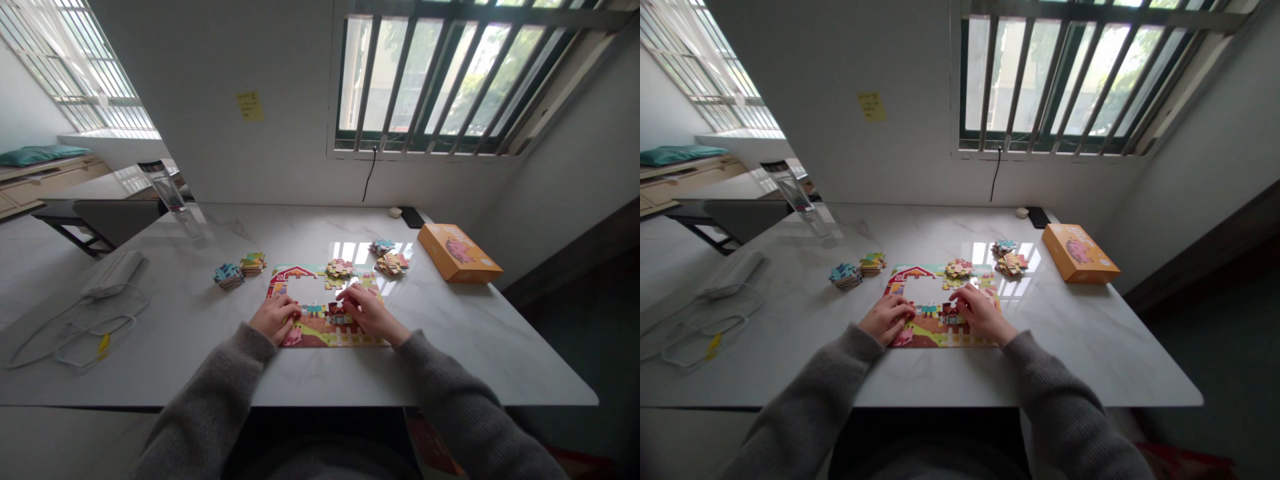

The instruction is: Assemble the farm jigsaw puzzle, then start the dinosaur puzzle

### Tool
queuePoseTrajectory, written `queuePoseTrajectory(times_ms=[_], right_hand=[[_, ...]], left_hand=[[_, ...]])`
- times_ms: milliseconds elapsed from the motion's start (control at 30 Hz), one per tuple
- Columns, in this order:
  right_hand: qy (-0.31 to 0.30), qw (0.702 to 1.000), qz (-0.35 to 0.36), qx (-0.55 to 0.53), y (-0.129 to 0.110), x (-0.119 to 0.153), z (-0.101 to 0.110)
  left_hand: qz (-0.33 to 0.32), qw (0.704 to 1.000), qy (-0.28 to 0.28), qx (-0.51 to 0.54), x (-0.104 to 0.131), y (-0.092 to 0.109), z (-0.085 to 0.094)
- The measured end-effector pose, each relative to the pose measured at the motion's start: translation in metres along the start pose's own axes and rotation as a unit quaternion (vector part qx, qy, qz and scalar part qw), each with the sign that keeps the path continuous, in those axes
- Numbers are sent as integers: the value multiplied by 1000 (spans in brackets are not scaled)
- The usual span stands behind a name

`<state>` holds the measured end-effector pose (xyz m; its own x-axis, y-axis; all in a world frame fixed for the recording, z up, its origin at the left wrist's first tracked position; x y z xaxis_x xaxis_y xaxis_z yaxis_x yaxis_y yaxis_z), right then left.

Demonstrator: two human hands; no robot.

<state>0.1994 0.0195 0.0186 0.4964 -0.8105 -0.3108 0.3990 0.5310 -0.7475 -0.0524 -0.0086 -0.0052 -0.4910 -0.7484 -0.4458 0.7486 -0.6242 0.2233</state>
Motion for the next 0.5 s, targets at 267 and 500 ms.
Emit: queuePoseTrajectory(times_ms=[267,500], right_hand=[[7,999,-11,-46,1,-8,-10],[-27,997,35,59,-9,-8,-28]], left_hand=[[-4,1000,-8,7,0,0,2],[-2,1000,-6,1,-1,3,5]])
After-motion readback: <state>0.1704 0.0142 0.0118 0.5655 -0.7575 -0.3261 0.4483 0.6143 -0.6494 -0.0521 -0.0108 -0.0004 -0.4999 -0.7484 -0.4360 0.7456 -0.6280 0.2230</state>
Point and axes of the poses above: each hand's wrist, its own x-axis away from the middle knuckle, its own z-axis out of the back of the hand, y = z × x, the point moved 4 cm from there along -x, towards the middle knuckle, and after that the axes turned 6 degrees about -x, right-handed, at the moved point
